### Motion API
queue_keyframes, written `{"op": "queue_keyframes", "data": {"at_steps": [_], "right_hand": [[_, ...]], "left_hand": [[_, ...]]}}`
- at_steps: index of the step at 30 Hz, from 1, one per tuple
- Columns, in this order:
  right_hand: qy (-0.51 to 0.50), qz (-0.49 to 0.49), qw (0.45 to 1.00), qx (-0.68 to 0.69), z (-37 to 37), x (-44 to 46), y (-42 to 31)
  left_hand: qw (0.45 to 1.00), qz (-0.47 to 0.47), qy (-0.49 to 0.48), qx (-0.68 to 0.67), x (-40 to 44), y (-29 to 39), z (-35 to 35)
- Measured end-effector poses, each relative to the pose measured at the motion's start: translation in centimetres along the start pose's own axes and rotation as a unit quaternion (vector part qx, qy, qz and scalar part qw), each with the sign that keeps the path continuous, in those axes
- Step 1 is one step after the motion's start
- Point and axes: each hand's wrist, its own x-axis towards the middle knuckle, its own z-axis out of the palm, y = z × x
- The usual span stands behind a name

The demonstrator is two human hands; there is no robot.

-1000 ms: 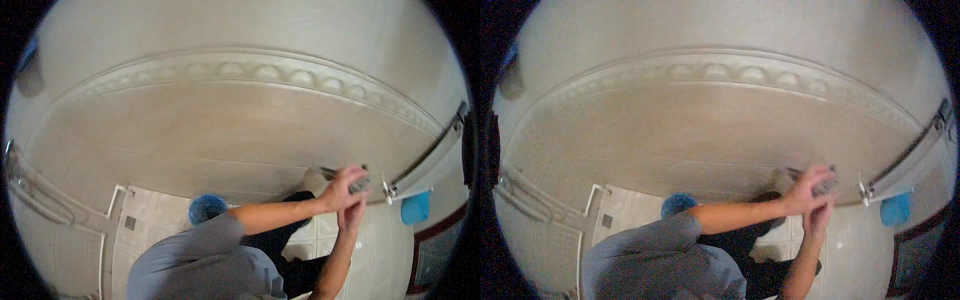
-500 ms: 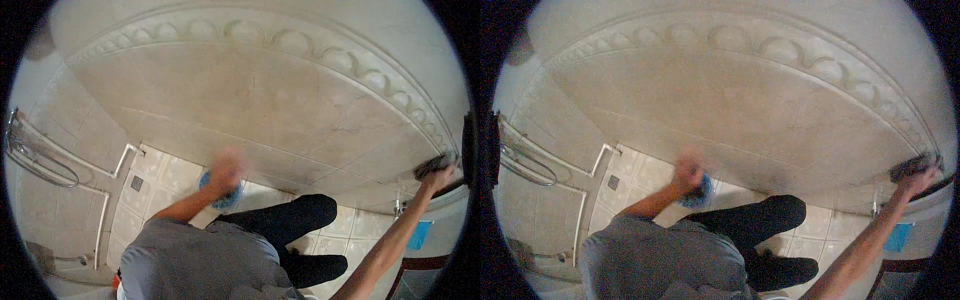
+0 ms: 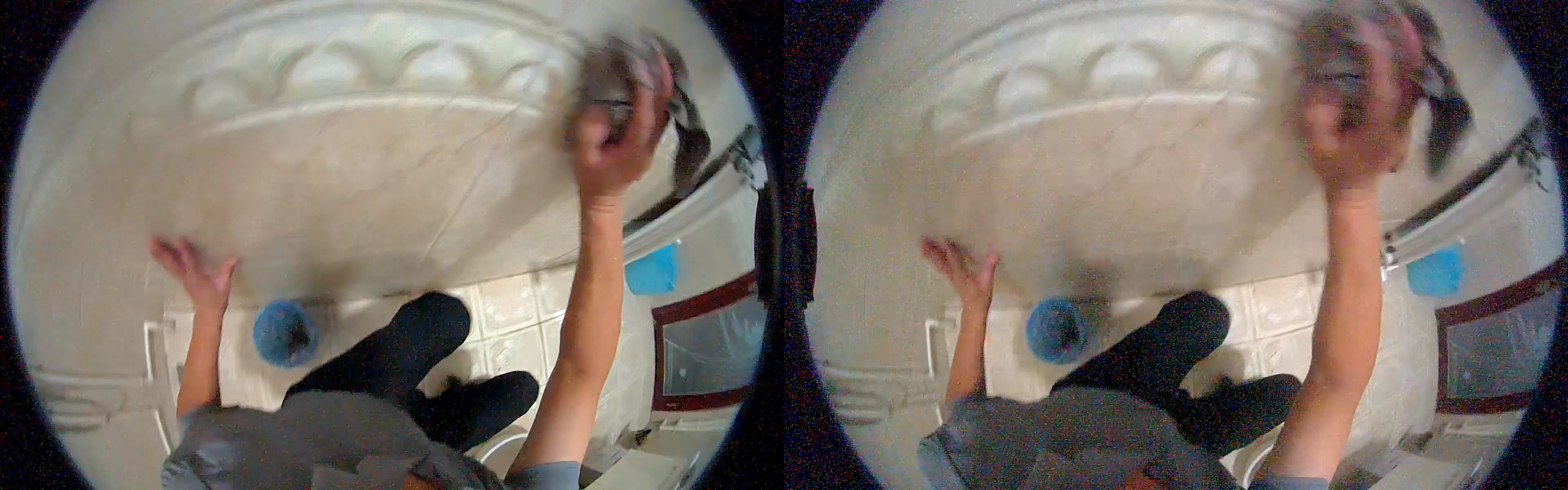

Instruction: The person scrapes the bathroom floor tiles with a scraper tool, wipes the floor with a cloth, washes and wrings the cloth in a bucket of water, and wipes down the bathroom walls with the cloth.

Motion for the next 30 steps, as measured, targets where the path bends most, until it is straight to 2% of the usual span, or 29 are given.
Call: {"op": "queue_keyframes", "data": {"at_steps": [1,2,3,4,5,6,7,8,9,10,11,12,13,15,16,18,19,20,21,22,23,24,25,27,28,29,30], "right_hand": [[0.030,0.056,0.997,-0.048,-2.5,0.1,4.1],[0.061,0.160,0.983,-0.063,-1.7,-2.9,9.1],[0.080,0.316,0.945,-0.043,-3.3,-4.5,11.2],[0.083,0.430,0.897,-0.064,-4.6,-4.7,11.7],[0.072,0.479,0.870,-0.090,-5.1,-5.7,12.3],[0.084,0.450,0.883,-0.101,-4.4,-5.7,11.9],[0.082,0.461,0.881,-0.071,0.6,-5.9,13.4],[0.077,0.374,0.921,-0.072,3.2,-7.4,12.8],[0.044,0.245,0.963,-0.101,3.9,-5.9,8.7],[0.048,0.186,0.981,-0.035,4.8,-2.8,3.8],[-0.009,0.155,0.987,0.050,4.4,1.1,-1.2],[-0.070,0.133,0.979,0.139,4.0,5.1,-6.2],[-0.078,0.093,0.958,0.261,4.7,7.6,-11.1],[-0.014,-0.007,0.964,0.265,4.4,5.3,-8.8],[-0.008,-0.055,0.973,0.226,2.9,6.8,-7.9],[-0.043,-0.049,0.988,0.142,1.8,5.3,1.2],[-0.098,0.010,0.990,0.098,1.1,3.8,6.6],[0.004,0.060,0.998,0.006,0.6,2.8,12.0],[0.034,0.223,0.974,-0.035,-2.0,3.5,17.2],[0.107,0.273,0.954,-0.068,-2.2,1.5,24.0],[0.072,0.402,0.913,-0.018,-3.7,-0.1,28.0],[0.074,0.466,0.878,-0.073,-4.4,-1.6,31.6],[0.041,0.462,0.882,-0.079,-5.1,-1.1,31.7],[0.055,0.336,0.937,-0.078,-3.1,0.5,30.0],[-0.016,0.229,0.967,-0.114,-1.9,2.4,27.7],[0.002,0.018,0.985,-0.173,0.1,4.3,24.7],[-0.016,-0.038,0.992,-0.120,1.2,7.0,19.5]], "left_hand": [[1.000,0.014,-0.006,0.014,0.1,-0.4,0.8],[1.000,-0.018,-0.003,-0.026,-0.1,-1.0,2.1],[0.997,-0.046,-0.005,-0.064,-1.0,-1.3,0.8],[0.999,-0.028,-0.011,-0.029,-1.3,-2.0,-0.1],[1.000,-0.010,-0.015,0.012,-1.3,-2.7,-0.8],[1.000,0.002,-0.004,0.003,-1.4,-3.0,-1.2],[1.000,0.013,0.001,0.011,1.9,-0.9,2.7],[0.999,0.030,0.007,0.010,2.8,0.7,5.7],[0.999,0.043,0.022,0.002,2.8,0.3,4.2],[0.999,0.046,0.024,0.014,2.9,0.8,3.3],[0.998,0.054,0.029,0.024,3.8,0.8,3.5],[0.997,0.067,0.038,0.025,4.8,0.8,3.1],[0.996,0.076,0.048,0.026,4.2,-0.2,1.7],[0.996,0.057,0.043,0.059,2.5,3.1,3.1],[0.994,0.056,0.036,0.083,0.5,1.2,1.7],[0.993,0.063,0.034,0.097,2.3,2.8,5.0],[0.991,0.069,0.051,0.106,3.1,4.4,6.2],[0.989,0.071,0.065,0.116,3.4,6.3,5.9],[0.985,0.075,0.083,0.134,4.6,8.0,2.9],[0.982,0.077,0.087,0.150,4.0,8.4,2.6],[0.978,0.080,0.096,0.167,3.5,7.8,2.6],[0.978,0.081,0.094,0.166,3.4,7.8,2.7],[0.986,0.060,0.060,0.143,3.0,7.9,3.0],[0.992,0.044,0.018,0.113,2.2,8.3,3.7],[0.988,0.043,0.036,0.145,1.8,7.9,4.5],[0.981,0.044,0.059,0.177,2.1,8.2,5.3],[0.982,0.054,0.060,0.172,2.6,8.6,6.3]]}}
